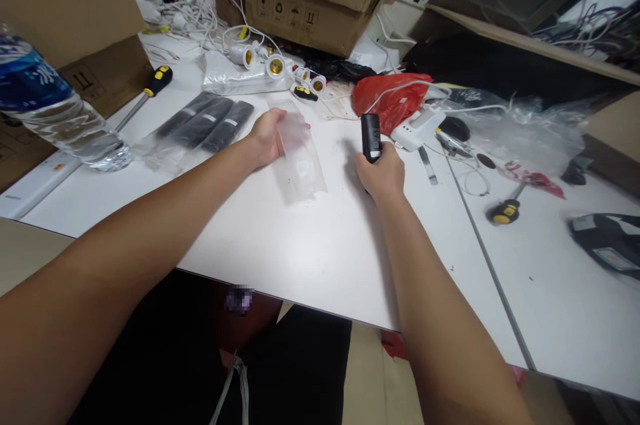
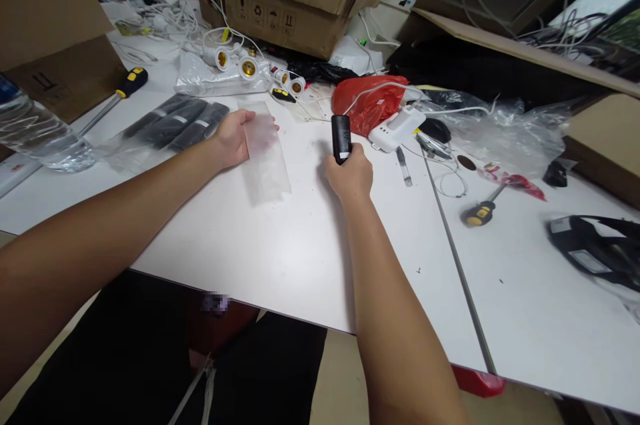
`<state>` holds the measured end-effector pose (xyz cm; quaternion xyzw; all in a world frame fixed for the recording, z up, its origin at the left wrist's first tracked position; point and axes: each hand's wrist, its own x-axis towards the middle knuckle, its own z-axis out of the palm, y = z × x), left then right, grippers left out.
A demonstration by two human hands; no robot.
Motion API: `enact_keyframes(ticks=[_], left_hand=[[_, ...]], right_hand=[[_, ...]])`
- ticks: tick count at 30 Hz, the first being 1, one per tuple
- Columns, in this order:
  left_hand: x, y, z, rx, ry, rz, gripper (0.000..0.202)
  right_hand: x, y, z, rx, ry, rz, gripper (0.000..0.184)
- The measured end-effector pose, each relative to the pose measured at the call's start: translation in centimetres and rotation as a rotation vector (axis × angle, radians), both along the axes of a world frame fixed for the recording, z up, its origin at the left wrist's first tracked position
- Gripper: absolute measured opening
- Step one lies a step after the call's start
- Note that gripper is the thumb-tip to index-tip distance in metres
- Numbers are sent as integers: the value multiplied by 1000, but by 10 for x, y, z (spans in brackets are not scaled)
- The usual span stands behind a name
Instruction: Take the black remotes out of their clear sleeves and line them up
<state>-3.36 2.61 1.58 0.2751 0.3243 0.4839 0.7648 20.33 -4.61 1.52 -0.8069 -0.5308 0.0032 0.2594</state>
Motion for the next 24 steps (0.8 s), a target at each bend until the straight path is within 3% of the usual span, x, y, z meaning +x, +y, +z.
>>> enact_keyframes(ticks=[24], left_hand=[[1,-2,1,17,4,-13,37]], right_hand=[[-2,-2,3,-64,-86,-40,50]])
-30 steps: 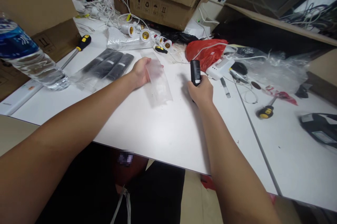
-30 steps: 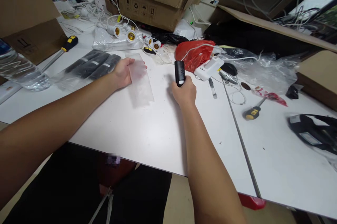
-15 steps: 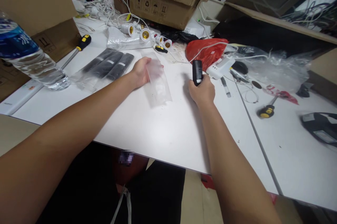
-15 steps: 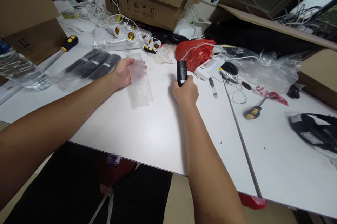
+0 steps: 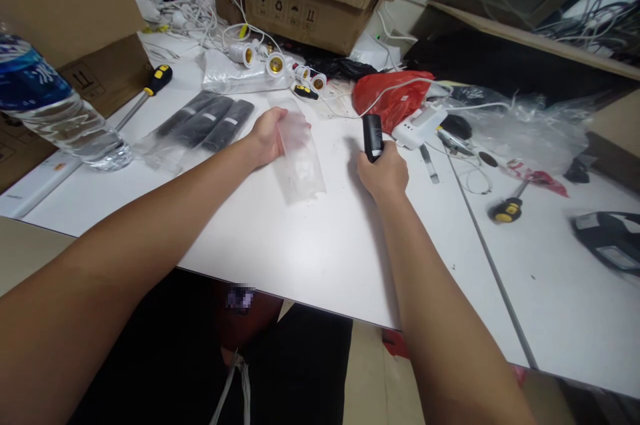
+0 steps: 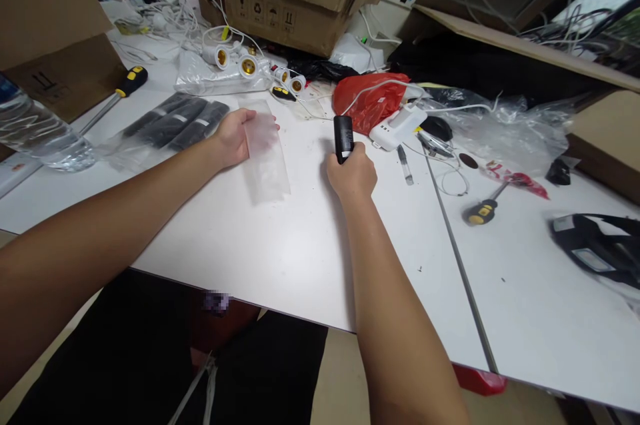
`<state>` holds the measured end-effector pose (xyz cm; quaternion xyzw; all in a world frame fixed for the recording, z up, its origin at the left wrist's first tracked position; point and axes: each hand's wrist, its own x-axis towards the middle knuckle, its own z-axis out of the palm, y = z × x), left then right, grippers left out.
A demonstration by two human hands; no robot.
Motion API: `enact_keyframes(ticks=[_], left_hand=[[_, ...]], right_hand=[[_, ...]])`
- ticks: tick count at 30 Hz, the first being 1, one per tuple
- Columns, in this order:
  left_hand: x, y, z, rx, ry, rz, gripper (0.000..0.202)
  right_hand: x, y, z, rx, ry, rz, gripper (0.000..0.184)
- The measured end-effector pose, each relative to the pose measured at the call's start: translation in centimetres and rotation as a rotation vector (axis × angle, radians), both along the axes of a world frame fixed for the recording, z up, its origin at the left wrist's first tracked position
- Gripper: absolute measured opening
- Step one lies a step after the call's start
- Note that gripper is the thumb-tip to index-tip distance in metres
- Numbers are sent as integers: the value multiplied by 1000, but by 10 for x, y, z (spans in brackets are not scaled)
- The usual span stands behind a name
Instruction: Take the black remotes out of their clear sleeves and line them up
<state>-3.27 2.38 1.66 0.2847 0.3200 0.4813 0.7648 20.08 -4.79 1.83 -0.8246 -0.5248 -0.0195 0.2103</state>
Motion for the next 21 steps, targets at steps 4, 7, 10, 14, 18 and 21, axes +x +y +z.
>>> enact_keyframes(ticks=[4,7,10,14,18,21], left_hand=[[0,-1,0,-1,15,0,38],[0,1,-2,7,14,0,39],[0,3,-4,3,20,0,41],[0,3,-4,1,17,-1,42],[0,2,-3,-1,23,1,43],[0,3,-4,-1,32,-1,42]], right_hand=[[0,0,0,-9,5,6,49],[0,0,0,-5,8,7,50],[0,0,0,-2,10,4,51],[0,0,0,0,6,10,50],[0,0,1,-10,3,10,49],[-1,0,1,-17,-1,4,48]])
